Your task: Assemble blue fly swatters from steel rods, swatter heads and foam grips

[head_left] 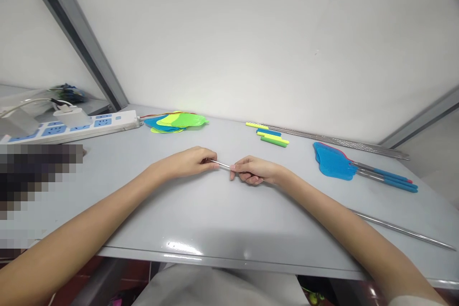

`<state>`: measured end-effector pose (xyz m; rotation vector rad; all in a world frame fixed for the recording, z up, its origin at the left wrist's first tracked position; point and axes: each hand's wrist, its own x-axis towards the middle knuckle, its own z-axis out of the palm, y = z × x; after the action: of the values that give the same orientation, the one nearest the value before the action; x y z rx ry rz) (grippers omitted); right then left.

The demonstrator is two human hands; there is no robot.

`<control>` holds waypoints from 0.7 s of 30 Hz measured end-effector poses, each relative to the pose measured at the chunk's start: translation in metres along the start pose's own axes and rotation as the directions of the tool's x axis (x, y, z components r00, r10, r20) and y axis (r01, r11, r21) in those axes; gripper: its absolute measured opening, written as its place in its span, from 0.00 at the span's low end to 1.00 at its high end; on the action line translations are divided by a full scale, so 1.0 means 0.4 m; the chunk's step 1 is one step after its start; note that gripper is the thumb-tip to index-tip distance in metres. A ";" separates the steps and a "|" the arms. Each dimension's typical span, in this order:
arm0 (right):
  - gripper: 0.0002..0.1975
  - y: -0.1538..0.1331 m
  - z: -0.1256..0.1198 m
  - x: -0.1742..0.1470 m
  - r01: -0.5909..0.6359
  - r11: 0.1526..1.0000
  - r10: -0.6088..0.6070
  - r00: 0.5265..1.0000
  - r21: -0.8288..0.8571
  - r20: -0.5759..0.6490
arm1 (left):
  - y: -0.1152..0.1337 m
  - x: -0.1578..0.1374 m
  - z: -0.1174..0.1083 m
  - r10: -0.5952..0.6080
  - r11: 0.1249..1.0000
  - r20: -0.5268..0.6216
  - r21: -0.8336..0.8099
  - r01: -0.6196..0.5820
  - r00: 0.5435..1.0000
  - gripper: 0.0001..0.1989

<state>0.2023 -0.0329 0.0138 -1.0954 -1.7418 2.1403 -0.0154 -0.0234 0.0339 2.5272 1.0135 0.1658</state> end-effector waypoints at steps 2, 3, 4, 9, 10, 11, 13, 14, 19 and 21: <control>0.14 -0.001 0.001 0.000 -0.003 1.000 0.003 1.000 -0.002 -0.004 | 0.000 0.001 0.000 0.008 1.000 0.008 0.003 -0.008 1.000 0.20; 0.14 -0.001 0.001 -0.001 -0.002 1.000 0.002 1.000 -0.003 -0.004 | 0.000 0.001 0.000 0.010 1.000 0.010 0.001 -0.010 1.000 0.20; 0.14 -0.002 0.001 -0.001 -0.001 1.000 0.001 1.000 -0.004 -0.002 | 0.001 0.001 -0.001 0.009 1.000 0.009 -0.002 -0.009 1.000 0.20; 0.14 -0.004 0.002 -0.001 -0.003 1.000 0.003 1.000 0.004 -0.001 | 0.000 0.001 0.000 -0.006 1.000 -0.001 -0.026 0.006 1.000 0.20; 0.14 -0.004 0.002 -0.002 -0.004 1.000 0.004 1.000 0.005 -0.004 | -0.001 0.001 0.001 -0.005 1.000 -0.002 -0.026 0.005 1.000 0.20; 0.14 -0.004 0.003 -0.002 -0.005 1.000 0.005 1.000 0.006 -0.006 | -0.002 0.001 0.002 -0.002 1.000 -0.003 -0.027 0.002 1.000 0.19; 0.14 -0.004 0.003 -0.002 -0.009 1.000 0.009 1.000 0.006 -0.012 | -0.005 0.002 0.003 0.007 1.000 -0.004 -0.026 -0.007 1.000 0.19; 0.14 -0.003 0.003 -0.002 -0.010 1.000 0.010 1.000 0.006 -0.014 | -0.006 0.002 0.004 0.010 1.000 -0.003 -0.025 -0.010 1.000 0.19; 0.15 -0.002 0.002 0.001 -0.010 1.000 0.010 1.000 -0.004 -0.016 | -0.011 0.002 0.006 0.011 1.000 0.001 -0.004 -0.011 1.000 0.19; 0.15 -0.002 0.001 0.002 -0.008 1.000 0.008 1.000 -0.007 -0.015 | -0.012 0.003 0.007 0.012 1.000 0.002 -0.003 -0.012 1.000 0.19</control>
<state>0.2013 -0.0326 0.0141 -1.1198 -1.7430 2.1266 -0.0170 -0.0204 0.0291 2.5308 0.9970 0.1675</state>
